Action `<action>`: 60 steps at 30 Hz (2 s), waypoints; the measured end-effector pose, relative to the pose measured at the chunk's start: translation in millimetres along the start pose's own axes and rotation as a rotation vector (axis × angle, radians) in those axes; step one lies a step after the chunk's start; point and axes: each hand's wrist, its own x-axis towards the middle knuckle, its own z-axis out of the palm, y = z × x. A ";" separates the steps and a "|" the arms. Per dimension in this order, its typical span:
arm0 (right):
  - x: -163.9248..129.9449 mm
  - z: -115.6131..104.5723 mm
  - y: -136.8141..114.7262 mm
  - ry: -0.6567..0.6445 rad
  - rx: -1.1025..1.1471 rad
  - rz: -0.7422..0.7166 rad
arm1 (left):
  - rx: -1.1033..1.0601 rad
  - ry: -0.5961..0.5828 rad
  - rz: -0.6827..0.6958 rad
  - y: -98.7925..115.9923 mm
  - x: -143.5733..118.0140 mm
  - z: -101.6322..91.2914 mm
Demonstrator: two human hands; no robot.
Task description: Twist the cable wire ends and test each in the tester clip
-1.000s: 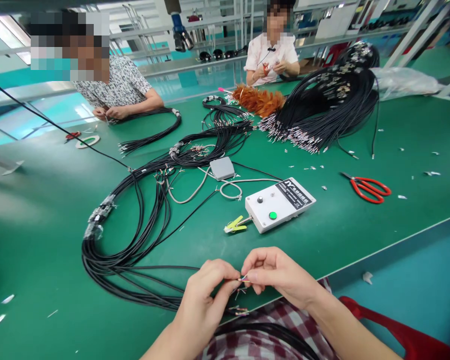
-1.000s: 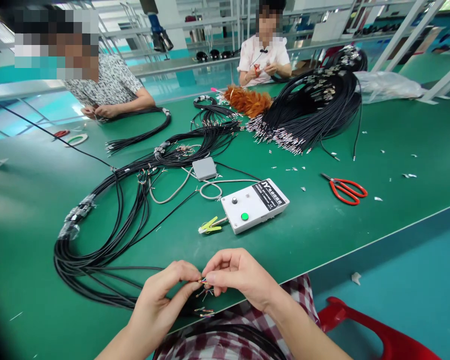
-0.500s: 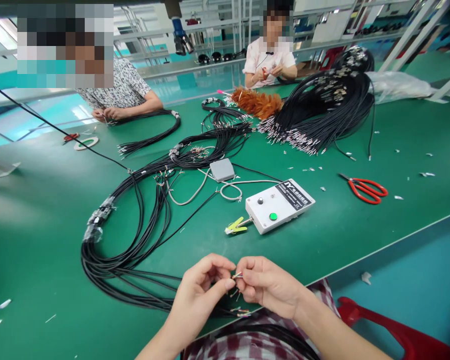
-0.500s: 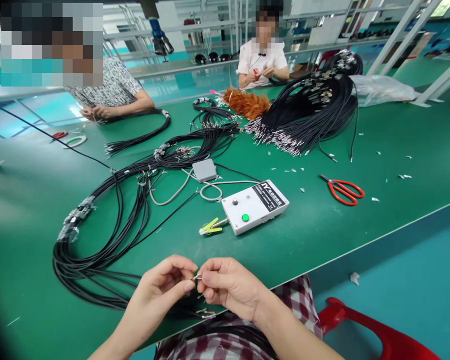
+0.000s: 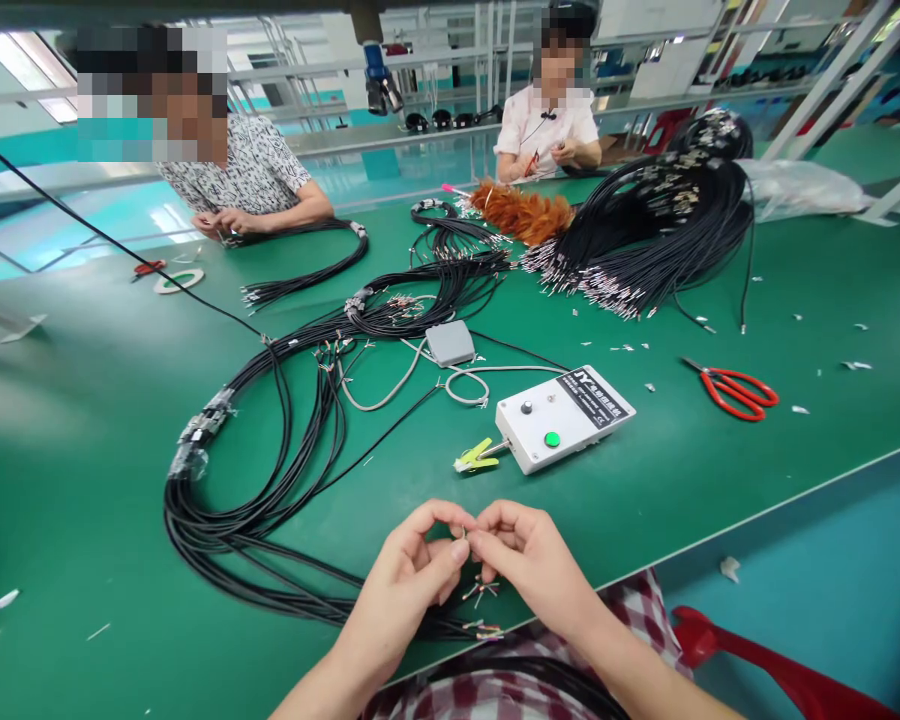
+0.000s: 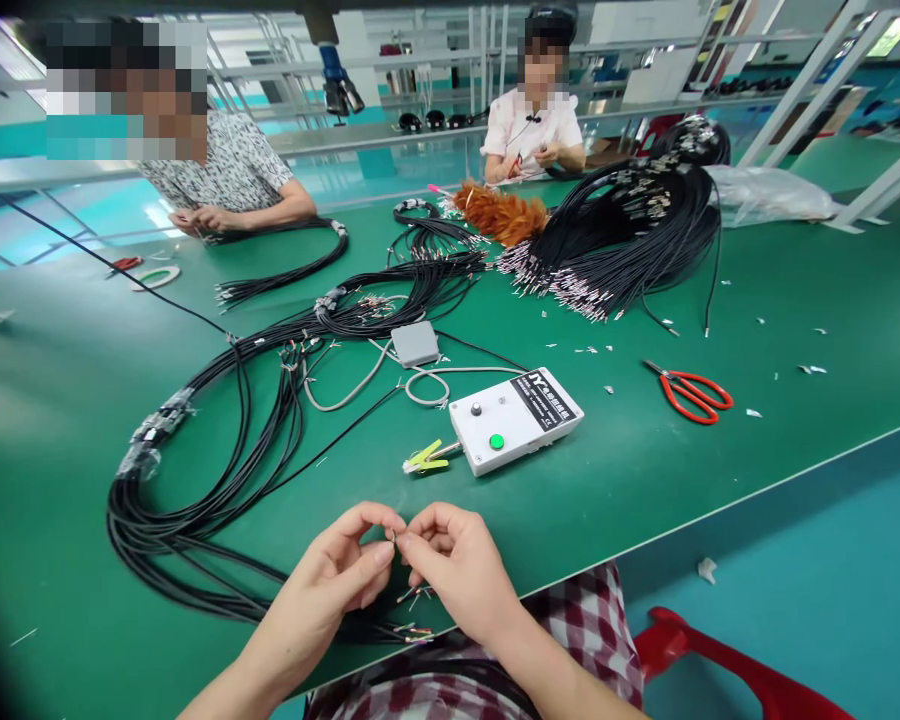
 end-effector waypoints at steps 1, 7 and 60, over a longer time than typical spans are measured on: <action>-0.5 -1.0 -0.1 0.004 -0.044 -0.001 | 0.001 0.025 -0.009 -2.6 1.1 0.2; -4.8 -7.9 -4.0 0.027 -0.353 -0.148 | 0.270 0.186 0.186 -16.4 5.6 4.7; 39.0 -58.0 -58.5 0.130 -1.580 -0.884 | 0.541 0.388 0.335 -11.7 64.7 -7.7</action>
